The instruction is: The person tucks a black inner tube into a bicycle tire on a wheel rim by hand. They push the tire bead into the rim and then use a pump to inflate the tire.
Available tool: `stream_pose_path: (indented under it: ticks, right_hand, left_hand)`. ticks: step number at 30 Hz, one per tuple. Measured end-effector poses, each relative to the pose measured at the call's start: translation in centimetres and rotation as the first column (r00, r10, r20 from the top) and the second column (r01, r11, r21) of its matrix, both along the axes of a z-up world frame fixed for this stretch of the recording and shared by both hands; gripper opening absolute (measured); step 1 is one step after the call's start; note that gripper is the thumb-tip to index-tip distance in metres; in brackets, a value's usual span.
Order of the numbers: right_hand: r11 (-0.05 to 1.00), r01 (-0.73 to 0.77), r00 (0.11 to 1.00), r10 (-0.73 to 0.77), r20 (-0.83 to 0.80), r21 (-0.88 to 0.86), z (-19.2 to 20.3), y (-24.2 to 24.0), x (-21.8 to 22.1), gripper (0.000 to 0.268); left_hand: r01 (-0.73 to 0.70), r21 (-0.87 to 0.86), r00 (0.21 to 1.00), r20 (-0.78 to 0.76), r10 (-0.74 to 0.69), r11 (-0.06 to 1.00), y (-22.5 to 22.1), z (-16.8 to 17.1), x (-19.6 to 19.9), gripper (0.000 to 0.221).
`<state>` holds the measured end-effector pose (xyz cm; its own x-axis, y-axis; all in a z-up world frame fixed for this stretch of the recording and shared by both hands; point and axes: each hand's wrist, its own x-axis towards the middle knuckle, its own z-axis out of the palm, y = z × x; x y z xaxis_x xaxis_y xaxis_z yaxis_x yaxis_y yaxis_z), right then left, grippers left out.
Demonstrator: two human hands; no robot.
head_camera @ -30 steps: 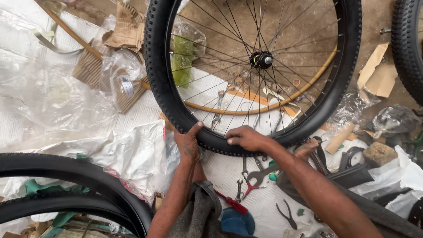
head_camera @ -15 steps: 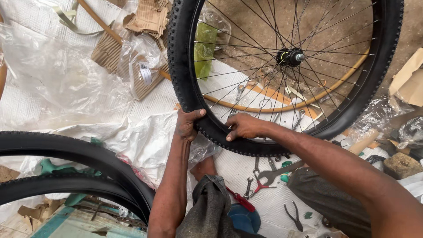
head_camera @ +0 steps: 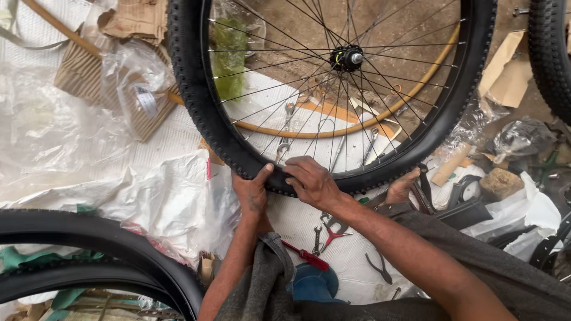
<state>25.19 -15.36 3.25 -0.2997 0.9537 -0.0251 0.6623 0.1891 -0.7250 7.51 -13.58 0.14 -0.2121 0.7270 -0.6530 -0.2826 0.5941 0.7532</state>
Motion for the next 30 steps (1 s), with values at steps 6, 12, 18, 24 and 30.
stream_pose_path:
  ticks: [6,12,18,24,30]
  right_hand:
    - [0.931,0.044,0.989,0.011,0.149,-0.362,0.4,-1.5,5.1,0.028]
    - [0.662,0.055,0.984,-0.164,-0.073,-0.748,-0.2,2.5,2.1,0.027]
    - [0.869,0.224,0.968,-0.148,0.201,-0.441,-1.1,6.6,-3.6,0.038]
    - [0.485,-0.233,0.843,-0.332,-0.424,-0.843,-3.2,10.2,-4.6,0.052]
    - [0.258,-0.13,0.931,-0.3,-0.207,-0.957,-3.8,10.3,-3.9,0.048]
  left_hand:
    - [0.124,-0.012,0.989,-0.077,-0.125,0.992,1.5,-0.7,-2.9,0.057]
    - [0.113,0.119,0.991,-0.083,-0.103,0.986,9.8,1.7,-5.8,0.06]
    - [0.068,0.096,0.996,-0.062,-0.062,0.993,13.7,3.2,-6.1,0.064]
    - [0.107,0.124,0.916,-0.397,-0.049,0.986,12.2,3.1,-4.3,0.084]
    - [0.097,-0.019,0.972,0.215,-0.091,0.995,11.5,1.6,-5.9,0.05]
